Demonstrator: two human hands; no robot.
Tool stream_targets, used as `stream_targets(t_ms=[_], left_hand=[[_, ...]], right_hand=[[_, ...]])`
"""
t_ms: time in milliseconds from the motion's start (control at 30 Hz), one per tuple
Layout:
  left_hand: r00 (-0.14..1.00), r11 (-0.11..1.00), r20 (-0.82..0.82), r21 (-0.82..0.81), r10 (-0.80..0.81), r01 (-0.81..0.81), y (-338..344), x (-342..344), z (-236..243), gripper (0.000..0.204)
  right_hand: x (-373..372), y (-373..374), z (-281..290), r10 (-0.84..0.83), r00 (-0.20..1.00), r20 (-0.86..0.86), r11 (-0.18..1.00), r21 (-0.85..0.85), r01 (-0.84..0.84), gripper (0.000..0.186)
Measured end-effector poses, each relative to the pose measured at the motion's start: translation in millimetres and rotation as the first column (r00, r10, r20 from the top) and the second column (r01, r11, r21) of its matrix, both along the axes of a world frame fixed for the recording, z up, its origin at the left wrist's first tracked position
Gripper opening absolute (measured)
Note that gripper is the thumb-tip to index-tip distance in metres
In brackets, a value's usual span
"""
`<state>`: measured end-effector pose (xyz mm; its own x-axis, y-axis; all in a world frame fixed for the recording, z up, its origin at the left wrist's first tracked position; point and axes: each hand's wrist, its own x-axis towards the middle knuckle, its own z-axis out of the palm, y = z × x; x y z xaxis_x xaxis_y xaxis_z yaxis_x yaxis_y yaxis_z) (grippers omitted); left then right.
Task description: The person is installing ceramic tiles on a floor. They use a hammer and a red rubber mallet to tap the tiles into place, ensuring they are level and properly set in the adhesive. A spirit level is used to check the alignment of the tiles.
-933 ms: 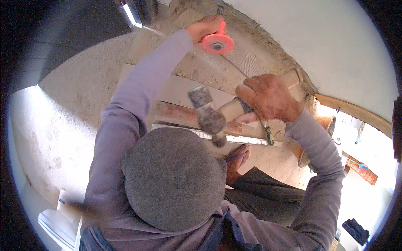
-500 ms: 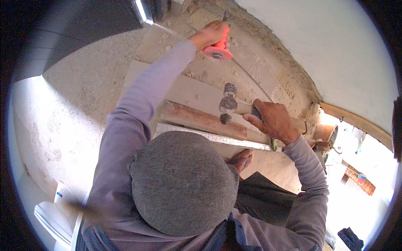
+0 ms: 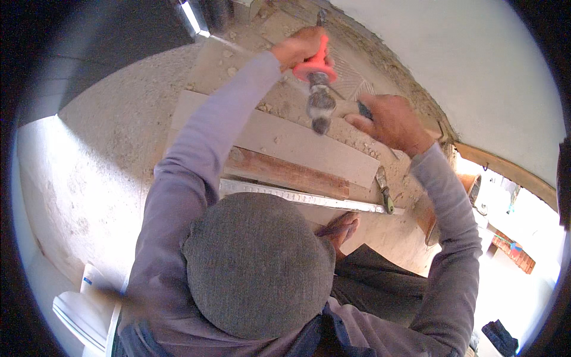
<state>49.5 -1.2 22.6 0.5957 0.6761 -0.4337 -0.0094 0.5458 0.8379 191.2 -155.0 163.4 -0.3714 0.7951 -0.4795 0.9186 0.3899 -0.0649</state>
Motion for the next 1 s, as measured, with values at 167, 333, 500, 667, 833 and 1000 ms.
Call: stream_targets(t_ms=[167, 333, 500, 667, 833, 1000], left_hand=[[0.985, 0.989, -0.107, -0.079, -0.137, 0.129, -30, -38, -42, 0.037], [0.842, 0.905, -0.350, -0.044, -0.410, 0.423, -85, -80, -6, 0.039], [0.628, 0.466, -0.722, 0.466, -0.291, 0.752, -149, -107, -44, 0.036], [0.437, 0.357, -0.822, 0.310, -0.366, 0.881, -178, -104, -12, 0.039], [-0.002, 0.123, -0.850, -0.079, -0.526, 0.989, -93, -63, 32, 0.049], [0.342, 0.616, -0.934, 0.332, 0.106, 0.715, 17, -71, -24, 0.074]], right_hand=[[12, -37, -10, -0.044, 0.996, 0.075, 0.999, -0.020, 0.046, 0.048], [65, -92, -52, -0.154, 0.988, 0.034, 0.988, -0.027, 0.155, 0.049], [97, -116, -87, -0.222, 0.974, -0.051, 0.975, -0.013, 0.222, 0.048], [103, -133, -112, -0.191, 0.974, -0.125, 0.978, -0.109, 0.177, 0.050], [104, -140, -116, -0.216, 0.971, -0.106, 0.954, -0.233, 0.187, 0.047], [116, -116, -105, -0.130, 0.969, -0.212, 0.945, -0.323, 0.057, 0.044]])
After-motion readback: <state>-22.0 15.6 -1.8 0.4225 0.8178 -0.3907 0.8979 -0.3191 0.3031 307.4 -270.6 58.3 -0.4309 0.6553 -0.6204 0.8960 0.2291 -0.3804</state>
